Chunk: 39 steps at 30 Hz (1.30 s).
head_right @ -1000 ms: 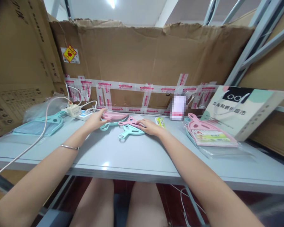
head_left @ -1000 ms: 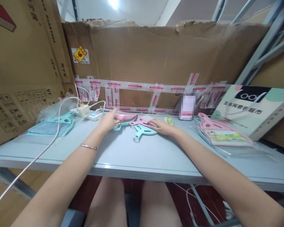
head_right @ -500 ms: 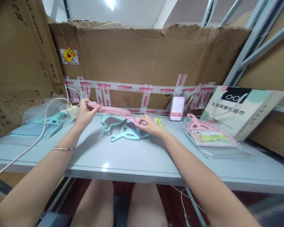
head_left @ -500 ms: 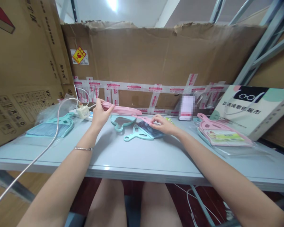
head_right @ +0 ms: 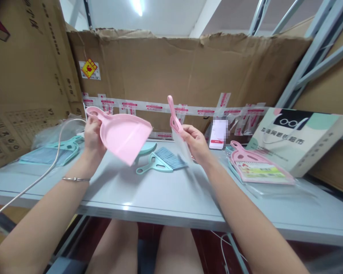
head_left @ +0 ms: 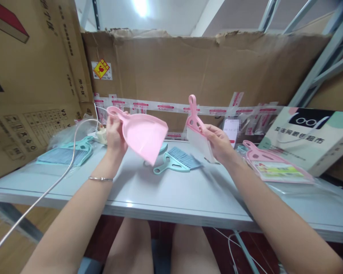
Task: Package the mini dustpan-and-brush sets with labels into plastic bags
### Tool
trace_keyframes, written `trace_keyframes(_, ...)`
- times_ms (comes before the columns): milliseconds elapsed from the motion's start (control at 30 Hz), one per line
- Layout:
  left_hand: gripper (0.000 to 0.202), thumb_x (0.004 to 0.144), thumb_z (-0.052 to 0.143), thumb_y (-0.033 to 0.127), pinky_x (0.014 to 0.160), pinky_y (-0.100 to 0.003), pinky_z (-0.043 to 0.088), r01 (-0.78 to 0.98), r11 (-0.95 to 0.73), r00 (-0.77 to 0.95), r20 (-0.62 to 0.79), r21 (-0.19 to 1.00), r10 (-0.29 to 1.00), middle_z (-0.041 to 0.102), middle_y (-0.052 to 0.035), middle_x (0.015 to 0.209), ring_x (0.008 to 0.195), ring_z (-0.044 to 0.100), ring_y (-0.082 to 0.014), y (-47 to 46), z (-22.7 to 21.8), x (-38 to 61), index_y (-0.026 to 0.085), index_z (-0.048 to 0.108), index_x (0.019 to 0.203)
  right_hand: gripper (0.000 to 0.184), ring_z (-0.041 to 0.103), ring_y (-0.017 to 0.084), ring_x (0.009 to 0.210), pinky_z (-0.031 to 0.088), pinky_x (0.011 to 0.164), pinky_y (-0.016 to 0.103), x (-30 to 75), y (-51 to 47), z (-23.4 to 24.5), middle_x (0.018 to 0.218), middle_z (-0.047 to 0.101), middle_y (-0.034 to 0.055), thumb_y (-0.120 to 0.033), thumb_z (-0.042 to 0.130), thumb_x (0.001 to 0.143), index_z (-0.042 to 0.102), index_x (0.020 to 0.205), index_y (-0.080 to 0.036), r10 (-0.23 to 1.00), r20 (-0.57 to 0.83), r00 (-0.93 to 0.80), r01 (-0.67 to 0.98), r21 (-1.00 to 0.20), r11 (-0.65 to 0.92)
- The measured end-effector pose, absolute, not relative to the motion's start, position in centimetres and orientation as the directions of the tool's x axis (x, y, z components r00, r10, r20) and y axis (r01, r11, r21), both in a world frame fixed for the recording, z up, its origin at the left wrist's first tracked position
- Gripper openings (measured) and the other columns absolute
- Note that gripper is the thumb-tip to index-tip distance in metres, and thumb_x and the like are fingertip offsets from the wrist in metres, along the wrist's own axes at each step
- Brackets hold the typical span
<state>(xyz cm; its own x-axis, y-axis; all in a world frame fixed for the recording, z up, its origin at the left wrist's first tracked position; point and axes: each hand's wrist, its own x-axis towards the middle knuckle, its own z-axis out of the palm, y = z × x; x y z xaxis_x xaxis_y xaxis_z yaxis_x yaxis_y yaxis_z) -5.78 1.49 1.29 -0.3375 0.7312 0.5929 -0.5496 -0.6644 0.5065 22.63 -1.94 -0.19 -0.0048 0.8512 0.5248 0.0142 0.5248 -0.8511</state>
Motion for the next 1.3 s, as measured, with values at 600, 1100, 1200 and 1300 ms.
trace_keyframes(600,0.028,0.077,0.06,0.028,0.083,-0.034,0.048,-0.586,-0.343,0.009,0.429,0.734,0.903,0.067,-0.0035,0.088,0.087,0.065,-0.019,-1.2,-2.4,1.3,0.02,0.051,0.102,0.019,0.048,0.018,0.073,0.038,0.068,0.032,12.1,-6.9,-1.8,0.079,0.051,0.0033,-0.034,0.049,0.083,0.042,0.072,-0.021,0.792,0.53,-0.303,0.789,-0.327,0.52)
trace_keyframes(1100,0.036,0.069,0.069,0.024,0.084,-0.034,0.049,-0.484,-0.425,0.013,0.491,0.765,0.871,0.066,-0.0036,0.091,0.092,0.064,-0.0203,-0.8,-2.9,1.7,0.02,0.05,0.099,0.02,0.05,0.016,0.071,0.039,0.066,0.03,12.5,-5.7,-2.0,0.083,0.054,0.0049,-0.033,0.045,0.086,0.056,0.084,-0.017,0.838,0.444,-0.317,0.743,-0.433,0.51)
trace_keyframes(1200,0.034,0.07,0.068,0.026,0.083,-0.035,0.049,-0.445,-0.428,0.047,0.498,0.787,0.866,0.068,-0.0065,0.094,0.091,0.064,-0.0208,-0.6,-2.4,1.0,0.018,0.053,0.099,0.021,0.052,0.015,0.07,0.041,0.067,0.029,13.4,-5.3,-1.6,0.08,0.058,0.0034,-0.036,0.051,0.082,0.061,0.086,-0.017,0.807,0.494,-0.323,0.609,-0.545,0.577)
trace_keyframes(1300,0.037,0.069,0.069,0.027,0.082,-0.036,0.05,-0.403,-0.403,0.152,0.494,0.822,0.856,0.068,-0.01,0.102,0.09,0.065,-0.023,-0.8,-1.7,0.1,0.016,0.055,0.102,0.022,0.054,0.015,0.074,0.042,0.07,0.03,15.5,-4.9,-0.9,0.081,0.061,0.0032,-0.036,0.052,0.082,0.064,0.083,-0.018,0.753,0.635,-0.172,0.532,-0.584,0.614)
